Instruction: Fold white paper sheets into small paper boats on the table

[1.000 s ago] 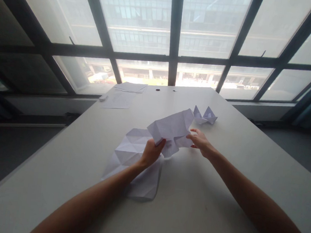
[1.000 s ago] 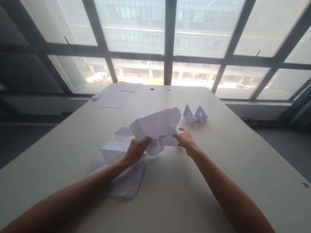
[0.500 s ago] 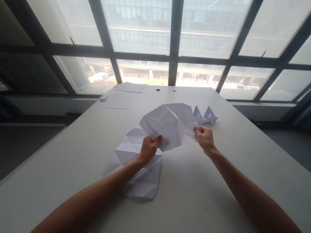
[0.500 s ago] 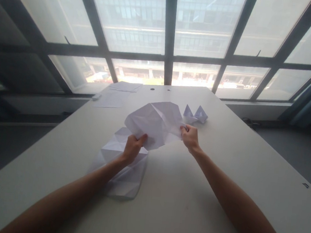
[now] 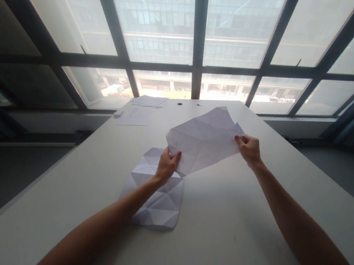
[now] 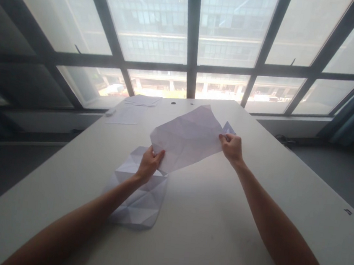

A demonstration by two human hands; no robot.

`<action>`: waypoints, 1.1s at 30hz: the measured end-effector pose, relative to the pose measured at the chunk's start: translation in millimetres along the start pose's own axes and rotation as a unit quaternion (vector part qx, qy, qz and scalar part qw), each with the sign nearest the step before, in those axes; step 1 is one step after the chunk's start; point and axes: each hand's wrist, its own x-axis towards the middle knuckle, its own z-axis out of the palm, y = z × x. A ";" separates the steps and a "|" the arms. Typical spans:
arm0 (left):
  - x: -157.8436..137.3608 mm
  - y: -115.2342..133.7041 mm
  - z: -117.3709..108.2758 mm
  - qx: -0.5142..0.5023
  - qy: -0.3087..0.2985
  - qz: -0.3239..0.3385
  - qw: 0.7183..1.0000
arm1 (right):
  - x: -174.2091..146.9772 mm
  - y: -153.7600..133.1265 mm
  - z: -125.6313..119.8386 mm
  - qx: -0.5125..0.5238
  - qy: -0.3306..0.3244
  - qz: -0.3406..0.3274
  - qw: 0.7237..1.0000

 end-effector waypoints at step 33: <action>87.2 52.9 -117.3 0.302 -0.384 0.043 0.871 | -163.9 -144.6 65.1 0.082 -0.549 -0.086 0.827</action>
